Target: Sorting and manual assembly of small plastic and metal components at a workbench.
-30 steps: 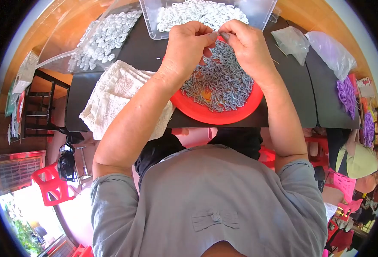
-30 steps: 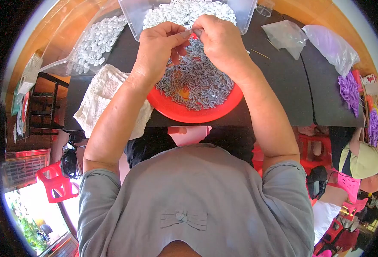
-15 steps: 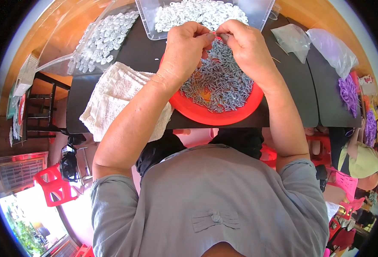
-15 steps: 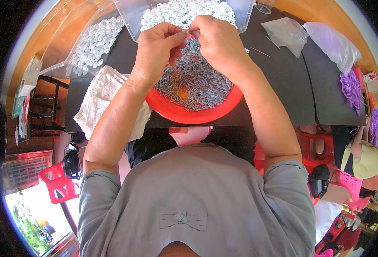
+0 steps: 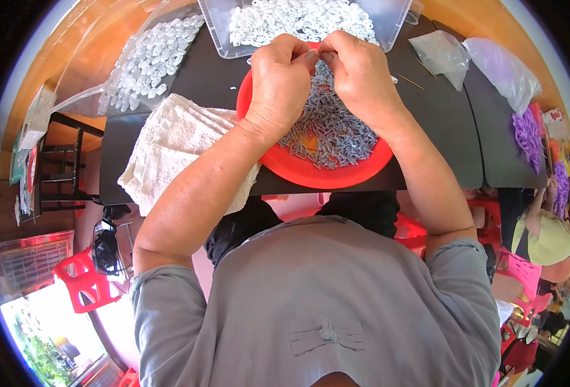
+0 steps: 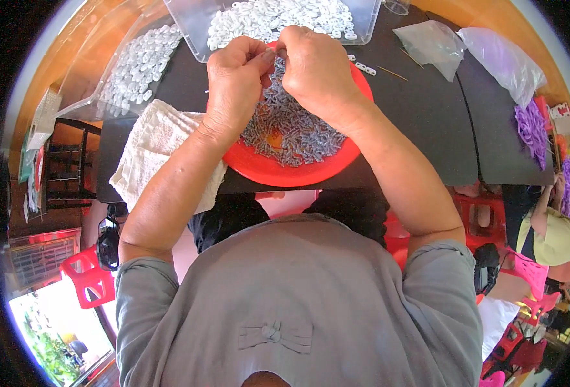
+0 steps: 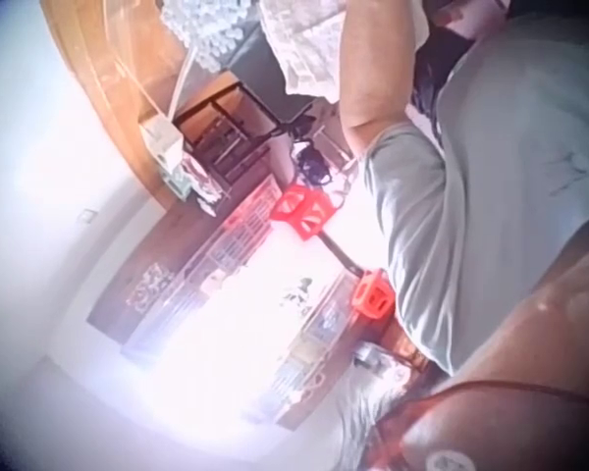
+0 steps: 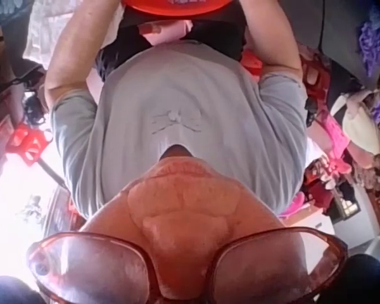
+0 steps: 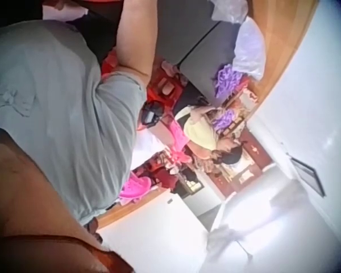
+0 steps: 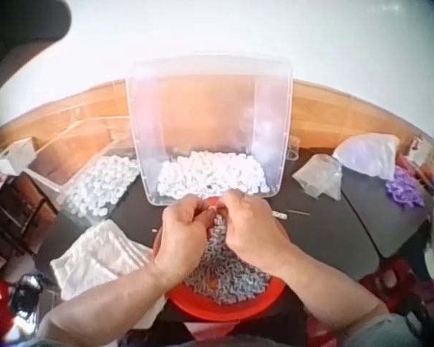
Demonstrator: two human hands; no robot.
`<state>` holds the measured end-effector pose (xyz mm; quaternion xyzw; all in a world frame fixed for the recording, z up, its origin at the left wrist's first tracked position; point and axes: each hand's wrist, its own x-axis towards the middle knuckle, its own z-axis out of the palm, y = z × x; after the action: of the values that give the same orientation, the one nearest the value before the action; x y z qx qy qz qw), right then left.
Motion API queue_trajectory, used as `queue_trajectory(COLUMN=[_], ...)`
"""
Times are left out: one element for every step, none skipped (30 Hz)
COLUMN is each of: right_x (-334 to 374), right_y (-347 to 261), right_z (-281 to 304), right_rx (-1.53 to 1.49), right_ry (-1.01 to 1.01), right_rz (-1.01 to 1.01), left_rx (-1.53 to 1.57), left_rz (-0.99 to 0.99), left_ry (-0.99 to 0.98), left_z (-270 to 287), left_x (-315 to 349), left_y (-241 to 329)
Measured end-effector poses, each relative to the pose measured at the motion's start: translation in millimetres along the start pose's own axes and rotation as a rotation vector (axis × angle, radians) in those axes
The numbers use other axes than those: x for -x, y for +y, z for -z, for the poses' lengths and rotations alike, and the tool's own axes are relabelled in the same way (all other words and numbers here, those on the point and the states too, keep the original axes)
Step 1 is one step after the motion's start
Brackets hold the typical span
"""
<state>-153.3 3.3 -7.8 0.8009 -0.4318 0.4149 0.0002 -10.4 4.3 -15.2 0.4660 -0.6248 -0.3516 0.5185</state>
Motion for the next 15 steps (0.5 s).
queue_trajectory(right_x=[-0.2,-0.4,0.2,0.7,1.3,1.3,2.2,2.9,3.3,4.3,5.6,3.9,3.2,2.3,1.4], right_y=[-1.5,-2.8,-3.9,-5.0,-6.1,-7.0,-7.5,-7.6,-6.9,-5.7,-3.6,0.5,3.5,5.1,6.0], right_z=[-0.2,-0.6,-1.5,-2.5,-3.2,-3.3,-3.4,-3.8,-3.9,-4.6,-5.6,-6.4,-3.9,-1.0,2.2], right_rx=[-0.011,-0.022,-0.023,-0.021,-0.019,-0.02,-0.009,0.004,0.009,-0.001,-0.011,-0.03,-0.027,-0.099,-0.17], right_ry=[0.008,0.017,0.015,0.026,0.037,0.036,0.031,0.026,0.027,0.012,-0.003,-0.029,-0.03,-0.104,-0.179], right_rz=[0.0,0.0,0.001,-0.002,-0.005,0.002,-0.007,-0.016,-0.008,-0.035,-0.063,-0.046,-0.036,-0.12,-0.209], left_rx=[0.026,0.051,0.052,0.038,0.025,0.026,0.0,-0.025,-0.02,-0.041,-0.062,-0.02,-0.015,0.05,0.117], left_rz=[-0.005,-0.01,-0.008,-0.029,-0.049,-0.052,-0.077,-0.102,-0.109,-0.072,-0.034,-0.005,-0.011,0.112,0.236], left_ry=[0.012,0.024,0.025,0.039,0.053,0.059,0.06,0.061,0.065,0.027,-0.012,-0.025,-0.016,-0.057,-0.102], left_z=[-0.5,-1.0,-1.8,-2.6,-3.3,-4.0,-5.1,-5.2,-5.1,-4.7,-4.6,-3.5,-1.9,-0.2,1.8], left_x=[0.5,0.9,2.1,3.2,3.9,3.5,3.2,3.1,2.3,1.4,0.7,-2.1,-2.8,-2.4,-2.0], left_y=[-0.7,-1.1,-1.4,-1.4,-1.5,-2.6,-5.5,-8.0,-9.2,-10.2,-12.1,-10.9,-10.3,-10.1,-7.5])
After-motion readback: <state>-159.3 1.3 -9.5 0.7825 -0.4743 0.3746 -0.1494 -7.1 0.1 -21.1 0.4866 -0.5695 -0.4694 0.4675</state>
